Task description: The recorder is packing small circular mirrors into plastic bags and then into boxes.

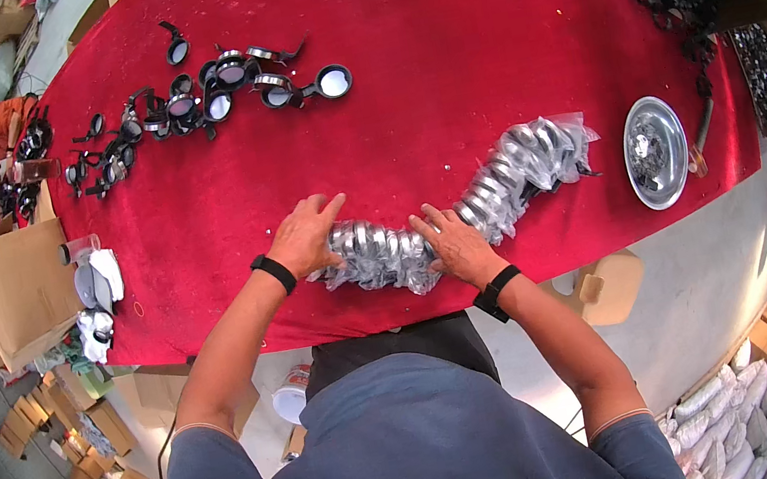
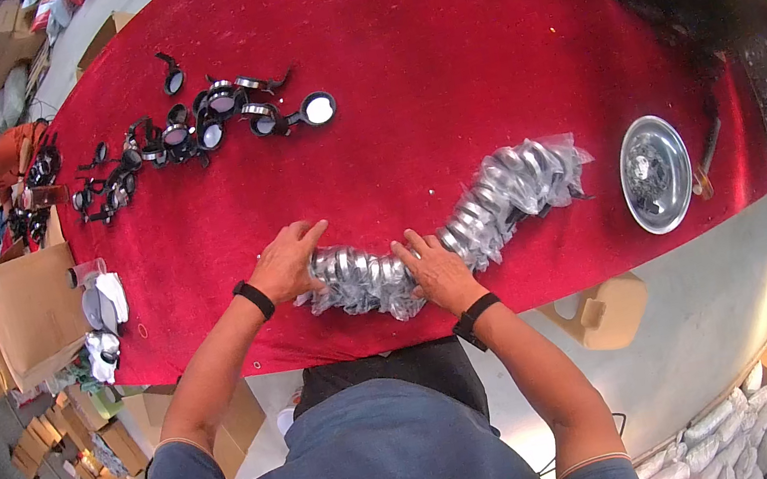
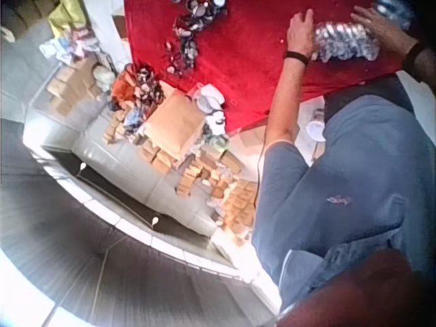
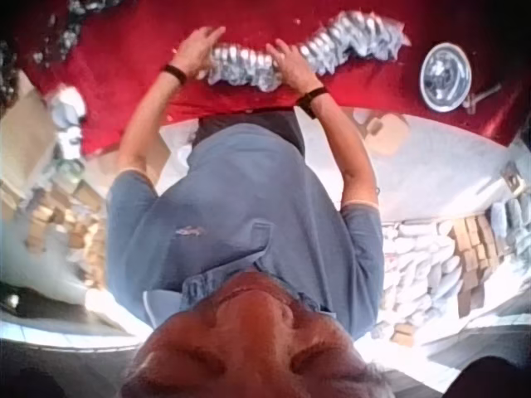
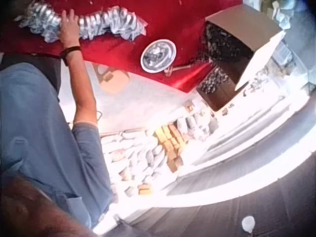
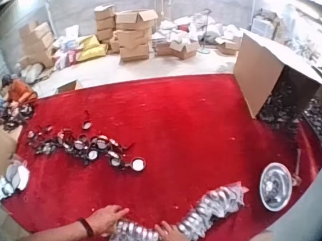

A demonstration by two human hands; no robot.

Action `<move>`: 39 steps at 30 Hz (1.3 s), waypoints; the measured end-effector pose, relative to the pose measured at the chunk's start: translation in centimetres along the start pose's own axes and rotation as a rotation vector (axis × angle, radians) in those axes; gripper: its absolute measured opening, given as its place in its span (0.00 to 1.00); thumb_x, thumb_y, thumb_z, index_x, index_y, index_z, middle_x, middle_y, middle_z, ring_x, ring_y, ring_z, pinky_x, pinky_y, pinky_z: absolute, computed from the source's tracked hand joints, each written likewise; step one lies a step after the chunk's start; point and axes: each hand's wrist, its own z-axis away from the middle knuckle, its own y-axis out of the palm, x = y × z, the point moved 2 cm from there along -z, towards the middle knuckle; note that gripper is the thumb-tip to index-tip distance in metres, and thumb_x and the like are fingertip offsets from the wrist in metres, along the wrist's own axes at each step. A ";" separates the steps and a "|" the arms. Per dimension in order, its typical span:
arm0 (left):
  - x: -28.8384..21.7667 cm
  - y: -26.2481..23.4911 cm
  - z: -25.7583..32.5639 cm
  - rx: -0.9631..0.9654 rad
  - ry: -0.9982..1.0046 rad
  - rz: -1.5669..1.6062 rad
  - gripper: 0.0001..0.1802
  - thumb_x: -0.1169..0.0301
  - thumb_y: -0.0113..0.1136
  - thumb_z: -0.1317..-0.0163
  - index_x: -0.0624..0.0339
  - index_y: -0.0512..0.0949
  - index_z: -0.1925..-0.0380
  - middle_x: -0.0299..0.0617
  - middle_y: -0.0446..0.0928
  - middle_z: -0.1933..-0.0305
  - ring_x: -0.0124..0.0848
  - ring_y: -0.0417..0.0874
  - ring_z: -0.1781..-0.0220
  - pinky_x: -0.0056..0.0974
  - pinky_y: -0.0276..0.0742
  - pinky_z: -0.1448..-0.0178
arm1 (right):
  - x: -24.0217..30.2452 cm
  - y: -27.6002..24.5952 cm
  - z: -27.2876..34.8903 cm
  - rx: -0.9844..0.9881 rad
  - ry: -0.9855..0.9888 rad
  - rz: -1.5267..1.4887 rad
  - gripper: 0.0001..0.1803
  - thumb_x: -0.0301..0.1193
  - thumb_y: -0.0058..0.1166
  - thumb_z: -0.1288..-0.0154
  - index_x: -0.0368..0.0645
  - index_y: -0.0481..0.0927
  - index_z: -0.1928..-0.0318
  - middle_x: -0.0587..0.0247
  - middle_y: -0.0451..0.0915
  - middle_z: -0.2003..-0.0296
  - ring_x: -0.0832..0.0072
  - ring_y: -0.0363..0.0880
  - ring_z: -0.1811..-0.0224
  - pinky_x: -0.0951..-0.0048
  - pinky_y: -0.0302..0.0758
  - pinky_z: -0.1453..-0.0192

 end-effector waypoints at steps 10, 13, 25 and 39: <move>4.3 4.9 1.0 0.171 -0.092 0.330 0.52 0.67 0.86 0.55 0.47 0.73 0.26 0.56 0.76 0.44 0.54 0.80 0.40 0.51 0.79 0.36 | 2.3 0.4 -1.7 0.041 0.062 -0.072 0.51 0.31 0.79 0.48 0.57 0.68 0.23 0.49 0.70 0.29 0.45 0.74 0.32 0.52 0.82 0.33; 4.3 4.8 0.7 0.193 -0.086 0.328 0.52 0.67 0.86 0.55 0.48 0.73 0.26 0.56 0.76 0.44 0.55 0.80 0.40 0.51 0.79 0.36 | 2.3 1.0 -1.6 0.009 0.039 -0.065 0.50 0.30 0.78 0.48 0.59 0.70 0.24 0.51 0.72 0.32 0.46 0.74 0.33 0.51 0.84 0.35; 4.1 5.1 0.5 0.196 -0.076 0.295 0.58 0.53 0.86 0.54 0.58 0.68 0.23 0.61 0.77 0.44 0.59 0.79 0.40 0.53 0.78 0.34 | 3.1 1.6 -1.8 -0.032 0.099 -0.058 0.48 0.26 0.76 0.48 0.58 0.72 0.25 0.53 0.74 0.34 0.46 0.73 0.34 0.51 0.84 0.36; 6.7 6.0 1.5 0.212 -0.252 0.820 0.47 0.54 0.74 0.33 0.69 0.66 0.23 0.58 0.76 0.29 0.45 0.78 0.27 0.46 0.74 0.24 | 3.3 1.3 -1.2 -0.069 0.104 -0.125 0.46 0.24 0.75 0.48 0.55 0.74 0.26 0.53 0.73 0.34 0.46 0.73 0.32 0.51 0.83 0.35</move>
